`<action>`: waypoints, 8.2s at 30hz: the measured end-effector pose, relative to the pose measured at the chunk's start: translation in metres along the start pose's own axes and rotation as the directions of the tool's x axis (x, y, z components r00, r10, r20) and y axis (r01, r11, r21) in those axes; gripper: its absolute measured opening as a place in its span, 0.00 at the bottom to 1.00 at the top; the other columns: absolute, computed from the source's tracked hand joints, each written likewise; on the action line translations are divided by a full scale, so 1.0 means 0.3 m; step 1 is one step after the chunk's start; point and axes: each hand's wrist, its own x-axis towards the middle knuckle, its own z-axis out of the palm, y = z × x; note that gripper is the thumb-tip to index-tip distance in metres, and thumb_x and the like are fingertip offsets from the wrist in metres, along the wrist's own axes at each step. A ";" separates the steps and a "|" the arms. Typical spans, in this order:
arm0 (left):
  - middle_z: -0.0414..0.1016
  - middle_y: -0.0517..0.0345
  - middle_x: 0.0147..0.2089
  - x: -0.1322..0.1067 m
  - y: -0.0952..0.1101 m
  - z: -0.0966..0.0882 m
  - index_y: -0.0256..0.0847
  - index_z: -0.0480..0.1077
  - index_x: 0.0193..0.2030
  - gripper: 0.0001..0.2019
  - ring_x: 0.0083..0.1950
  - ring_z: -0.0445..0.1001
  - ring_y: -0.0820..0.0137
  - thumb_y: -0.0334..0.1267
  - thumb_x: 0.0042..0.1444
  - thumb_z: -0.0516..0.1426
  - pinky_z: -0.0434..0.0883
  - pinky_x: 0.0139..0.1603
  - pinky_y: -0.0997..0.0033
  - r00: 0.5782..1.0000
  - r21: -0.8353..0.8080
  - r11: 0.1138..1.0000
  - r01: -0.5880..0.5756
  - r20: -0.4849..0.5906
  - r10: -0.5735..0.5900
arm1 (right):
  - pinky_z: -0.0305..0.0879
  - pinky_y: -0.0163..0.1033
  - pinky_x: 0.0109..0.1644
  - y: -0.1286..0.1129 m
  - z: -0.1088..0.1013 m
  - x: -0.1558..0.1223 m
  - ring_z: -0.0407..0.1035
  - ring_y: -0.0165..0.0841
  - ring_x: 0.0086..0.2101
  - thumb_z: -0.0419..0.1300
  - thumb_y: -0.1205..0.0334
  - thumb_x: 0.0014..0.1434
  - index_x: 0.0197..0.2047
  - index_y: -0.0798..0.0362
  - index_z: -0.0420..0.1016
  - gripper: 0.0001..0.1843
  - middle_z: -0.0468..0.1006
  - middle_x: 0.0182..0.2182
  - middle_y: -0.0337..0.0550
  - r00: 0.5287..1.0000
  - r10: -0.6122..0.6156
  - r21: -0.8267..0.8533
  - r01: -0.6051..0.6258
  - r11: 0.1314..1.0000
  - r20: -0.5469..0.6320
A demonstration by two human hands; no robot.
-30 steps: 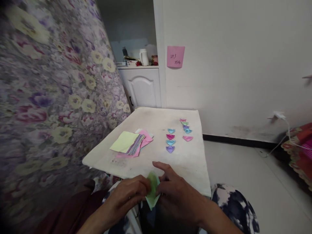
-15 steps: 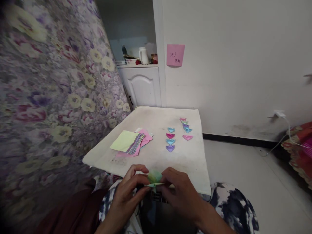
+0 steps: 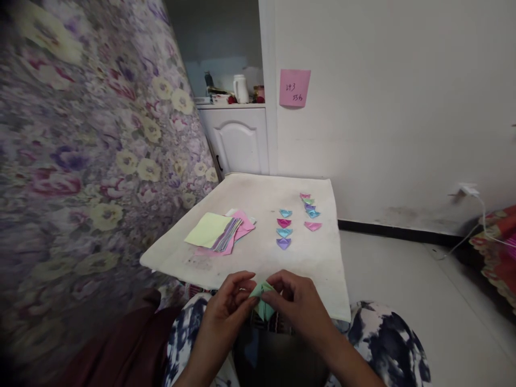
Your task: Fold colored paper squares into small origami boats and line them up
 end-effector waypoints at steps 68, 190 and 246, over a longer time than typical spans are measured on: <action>0.69 0.64 0.14 -0.021 -0.031 0.062 0.36 0.72 0.29 0.08 0.16 0.62 0.77 0.39 0.46 0.63 0.57 0.20 0.80 0.976 -0.221 0.957 0.190 -0.063 -0.208 | 0.53 0.31 0.25 0.008 0.032 -0.020 0.53 0.26 0.22 0.61 0.66 0.52 0.32 0.52 0.69 0.03 0.61 0.24 0.32 0.963 -0.121 -0.008 0.123 0.992 -0.241; 0.67 0.65 0.16 -0.008 -0.036 0.038 0.36 0.69 0.23 0.06 0.19 0.61 0.78 0.35 0.43 0.63 0.57 0.22 0.79 0.955 -0.167 0.948 0.272 0.167 -0.245 | 0.54 0.31 0.28 0.042 0.013 0.063 0.60 0.26 0.23 0.65 0.58 0.48 0.26 0.57 0.73 0.10 0.70 0.21 0.35 0.974 0.070 0.382 -0.150 0.912 0.215; 0.72 0.64 0.22 -0.020 -0.064 0.065 0.37 0.69 0.30 0.09 0.24 0.67 0.77 0.37 0.46 0.64 0.64 0.28 0.80 0.979 -0.456 0.875 0.162 -0.040 -0.202 | 0.59 0.32 0.29 0.052 0.072 -0.025 0.64 0.28 0.25 0.63 0.55 0.52 0.30 0.55 0.70 0.12 0.69 0.23 0.35 0.994 0.043 0.347 -0.006 0.938 -0.096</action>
